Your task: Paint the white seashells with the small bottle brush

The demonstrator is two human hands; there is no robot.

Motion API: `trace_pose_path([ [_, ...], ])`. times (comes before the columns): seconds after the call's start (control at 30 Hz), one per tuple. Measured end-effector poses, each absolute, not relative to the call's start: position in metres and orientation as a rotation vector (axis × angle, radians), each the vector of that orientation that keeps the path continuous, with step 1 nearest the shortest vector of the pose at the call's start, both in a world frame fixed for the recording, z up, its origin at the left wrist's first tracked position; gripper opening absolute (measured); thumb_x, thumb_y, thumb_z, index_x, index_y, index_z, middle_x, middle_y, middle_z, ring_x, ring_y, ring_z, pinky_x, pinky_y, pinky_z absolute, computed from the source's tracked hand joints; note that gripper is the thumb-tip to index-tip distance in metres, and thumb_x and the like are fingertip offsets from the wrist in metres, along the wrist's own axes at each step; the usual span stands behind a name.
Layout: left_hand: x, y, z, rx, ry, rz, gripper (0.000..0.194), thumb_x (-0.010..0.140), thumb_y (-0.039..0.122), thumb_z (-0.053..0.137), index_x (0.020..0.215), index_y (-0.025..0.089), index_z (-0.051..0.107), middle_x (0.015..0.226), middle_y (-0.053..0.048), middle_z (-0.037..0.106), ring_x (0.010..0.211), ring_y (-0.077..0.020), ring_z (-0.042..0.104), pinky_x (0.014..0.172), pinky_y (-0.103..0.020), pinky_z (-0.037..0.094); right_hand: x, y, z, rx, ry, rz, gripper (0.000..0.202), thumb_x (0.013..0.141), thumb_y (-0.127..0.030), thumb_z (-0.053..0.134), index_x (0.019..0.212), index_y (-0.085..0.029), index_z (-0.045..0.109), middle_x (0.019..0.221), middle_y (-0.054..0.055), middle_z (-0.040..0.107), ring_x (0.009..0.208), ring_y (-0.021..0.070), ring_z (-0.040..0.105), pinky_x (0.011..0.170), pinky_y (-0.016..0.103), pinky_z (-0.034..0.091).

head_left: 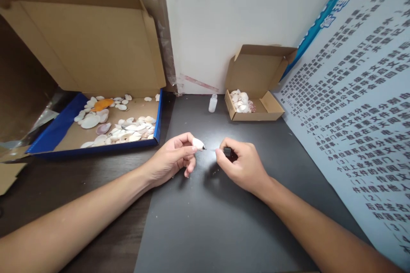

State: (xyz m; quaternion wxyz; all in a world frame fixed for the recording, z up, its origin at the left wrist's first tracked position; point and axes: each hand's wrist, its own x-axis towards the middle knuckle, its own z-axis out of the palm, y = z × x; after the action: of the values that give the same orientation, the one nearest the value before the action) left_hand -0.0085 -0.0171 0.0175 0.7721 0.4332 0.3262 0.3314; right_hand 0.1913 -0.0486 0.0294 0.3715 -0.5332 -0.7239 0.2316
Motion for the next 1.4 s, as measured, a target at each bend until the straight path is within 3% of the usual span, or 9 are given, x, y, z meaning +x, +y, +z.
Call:
trace_pose_path([
  [0.2, -0.008, -0.018, 0.019, 0.923, 0.714, 0.726, 0.028, 0.080, 0.029, 0.073, 0.077, 0.019, 0.047, 0.053, 0.007, 0.053, 0.041, -0.0074, 0.051, 0.038, -0.016, 0.044, 0.191, -0.050, 0.030, -1.282, -1.894, 0.602, 0.023, 0.084, -0.026, 0.054, 0.064, -0.021, 0.045, 0.051, -0.006, 0.042, 0.046, 0.0082, 0.037, 0.049, 0.022, 0.031],
  [0.43, -0.008, -0.019, 0.021, 0.916, 0.729, 0.734, 0.030, 0.077, 0.029, 0.076, 0.076, 0.018, 0.047, 0.055, 0.008, 0.051, 0.036, -0.0048, 0.046, 0.034, -0.015, 0.033, 0.193, -0.048, 0.029, -1.311, -1.871, 0.547, 0.023, 0.085, -0.026, 0.053, 0.065, -0.022, 0.043, 0.053, -0.006, 0.041, 0.048, 0.0093, 0.038, 0.051, 0.023, 0.031],
  [1.0, -0.008, -0.019, 0.019, 0.883, 0.732, 0.775, 0.027, 0.076, 0.027, 0.077, 0.077, 0.017, 0.052, 0.052, 0.008, 0.048, 0.040, -0.0036, 0.041, 0.041, -0.016, 0.032, 0.195, -0.047, 0.030, -1.370, -1.976, 0.561, 0.022, 0.086, -0.027, 0.050, 0.066, -0.021, 0.043, 0.054, -0.005, 0.043, 0.049, 0.0102, 0.038, 0.052, 0.024, 0.030],
  [1.27, -0.006, -0.021, 0.021, 0.967, 0.742, 0.791, 0.027, 0.076, 0.029, 0.073, 0.077, 0.018, 0.049, 0.065, 0.006, 0.055, 0.041, -0.0033, 0.042, 0.042, -0.019, 0.031, 0.199, -0.044, 0.031, -1.435, -1.989, 0.449, 0.023, 0.086, -0.029, 0.050, 0.066, -0.021, 0.045, 0.053, -0.005, 0.043, 0.048, 0.0097, 0.039, 0.051, 0.023, 0.029],
  [1.4, -0.028, -0.020, 0.042, 1.231, 0.814, 0.763, 0.018, 0.078, 0.027, 0.071, 0.080, 0.018, 0.055, 0.074, 0.003, 0.057, 0.048, -0.0044, 0.045, 0.047, -0.021, 0.032, 0.199, -0.042, 0.030, -1.405, -1.966, 0.515, 0.024, 0.088, -0.029, 0.049, 0.065, -0.021, 0.045, 0.054, -0.005, 0.043, 0.049, 0.0096, 0.039, 0.050, 0.022, 0.030],
])
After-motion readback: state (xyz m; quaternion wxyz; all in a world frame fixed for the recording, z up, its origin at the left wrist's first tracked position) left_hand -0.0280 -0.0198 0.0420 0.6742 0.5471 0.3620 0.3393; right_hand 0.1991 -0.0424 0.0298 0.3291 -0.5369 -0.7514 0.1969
